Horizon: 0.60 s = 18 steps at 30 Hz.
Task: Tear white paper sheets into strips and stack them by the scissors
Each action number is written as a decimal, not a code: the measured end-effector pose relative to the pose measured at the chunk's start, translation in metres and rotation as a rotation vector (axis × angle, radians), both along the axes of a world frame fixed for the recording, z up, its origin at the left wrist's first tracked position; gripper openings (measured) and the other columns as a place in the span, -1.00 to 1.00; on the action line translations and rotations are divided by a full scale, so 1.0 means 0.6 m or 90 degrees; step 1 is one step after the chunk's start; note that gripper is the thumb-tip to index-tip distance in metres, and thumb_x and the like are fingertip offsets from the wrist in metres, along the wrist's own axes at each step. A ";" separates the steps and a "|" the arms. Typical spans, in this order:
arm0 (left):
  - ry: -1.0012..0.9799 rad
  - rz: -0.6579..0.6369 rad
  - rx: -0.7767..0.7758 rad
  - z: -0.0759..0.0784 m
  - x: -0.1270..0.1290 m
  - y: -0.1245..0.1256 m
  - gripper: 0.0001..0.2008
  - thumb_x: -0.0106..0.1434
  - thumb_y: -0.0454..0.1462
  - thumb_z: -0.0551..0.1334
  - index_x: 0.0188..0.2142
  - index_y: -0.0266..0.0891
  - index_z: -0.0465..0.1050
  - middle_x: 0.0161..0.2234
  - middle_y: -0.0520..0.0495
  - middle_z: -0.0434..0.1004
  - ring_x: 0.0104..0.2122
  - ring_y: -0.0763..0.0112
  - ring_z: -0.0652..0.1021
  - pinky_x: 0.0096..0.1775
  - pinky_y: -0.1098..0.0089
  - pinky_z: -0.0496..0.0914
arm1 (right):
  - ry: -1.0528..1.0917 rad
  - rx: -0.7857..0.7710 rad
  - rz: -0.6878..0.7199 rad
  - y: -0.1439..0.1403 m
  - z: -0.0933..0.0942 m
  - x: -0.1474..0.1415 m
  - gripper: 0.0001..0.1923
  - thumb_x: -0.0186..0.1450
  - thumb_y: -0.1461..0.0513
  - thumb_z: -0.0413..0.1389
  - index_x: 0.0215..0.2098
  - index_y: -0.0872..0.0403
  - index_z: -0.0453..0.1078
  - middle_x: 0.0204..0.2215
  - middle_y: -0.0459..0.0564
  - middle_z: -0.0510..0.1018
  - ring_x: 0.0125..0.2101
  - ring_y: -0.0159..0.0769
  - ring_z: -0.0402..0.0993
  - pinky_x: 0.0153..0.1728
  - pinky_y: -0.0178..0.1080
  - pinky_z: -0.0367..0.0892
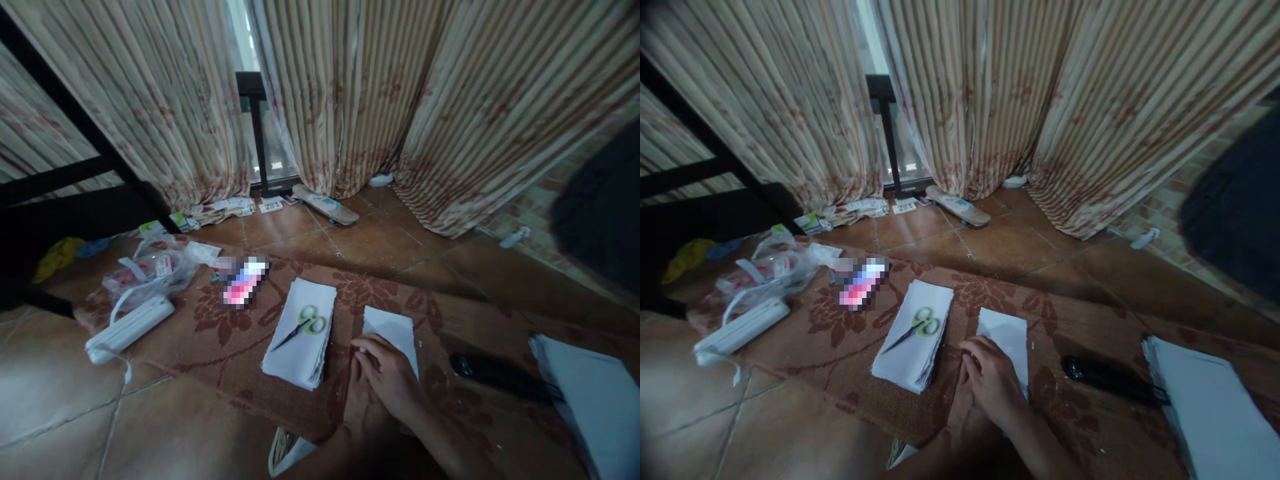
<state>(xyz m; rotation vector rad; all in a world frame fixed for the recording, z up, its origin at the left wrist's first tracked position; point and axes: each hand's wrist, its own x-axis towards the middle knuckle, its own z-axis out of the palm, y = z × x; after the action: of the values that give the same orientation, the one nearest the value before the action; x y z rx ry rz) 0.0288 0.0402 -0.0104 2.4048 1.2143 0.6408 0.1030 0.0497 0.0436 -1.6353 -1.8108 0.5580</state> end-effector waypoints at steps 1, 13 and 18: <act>0.009 -0.022 0.007 0.001 -0.002 -0.005 -0.67 0.35 -0.23 0.07 0.09 -0.01 0.35 0.14 -0.09 0.31 0.12 0.12 0.35 0.04 0.05 0.34 | -0.004 0.001 -0.051 -0.013 -0.005 0.022 -0.74 0.33 0.27 -0.08 -0.14 0.00 0.42 -0.18 -0.02 0.53 -0.14 -0.27 0.45 -0.09 -0.22 0.35; 0.125 -0.116 0.171 0.014 -0.021 0.006 -0.61 0.30 -0.35 0.06 0.12 -0.27 0.29 0.17 -0.29 0.27 0.17 0.01 0.27 0.09 -0.09 0.22 | 0.042 -0.035 -0.322 -0.143 -0.019 0.088 -0.71 0.33 0.31 -0.09 -0.10 0.00 0.41 -0.18 0.00 0.53 -0.19 -0.29 0.49 -0.13 -0.24 0.37; 0.144 -0.160 0.157 0.028 -0.021 0.011 -0.59 0.30 -0.29 0.08 0.13 -0.32 0.29 0.16 -0.34 0.26 0.15 -0.06 0.27 0.09 -0.10 0.19 | 0.076 0.008 -0.405 -0.163 -0.003 0.079 -0.74 0.34 0.31 -0.07 -0.14 0.02 0.43 -0.19 0.01 0.53 -0.17 -0.28 0.47 -0.10 -0.20 0.35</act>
<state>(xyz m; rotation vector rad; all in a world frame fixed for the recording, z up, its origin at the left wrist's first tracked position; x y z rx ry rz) 0.0164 0.0465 0.0066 2.8416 0.9333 0.4733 0.1505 -0.0480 0.0417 -1.9861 -1.1097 0.3395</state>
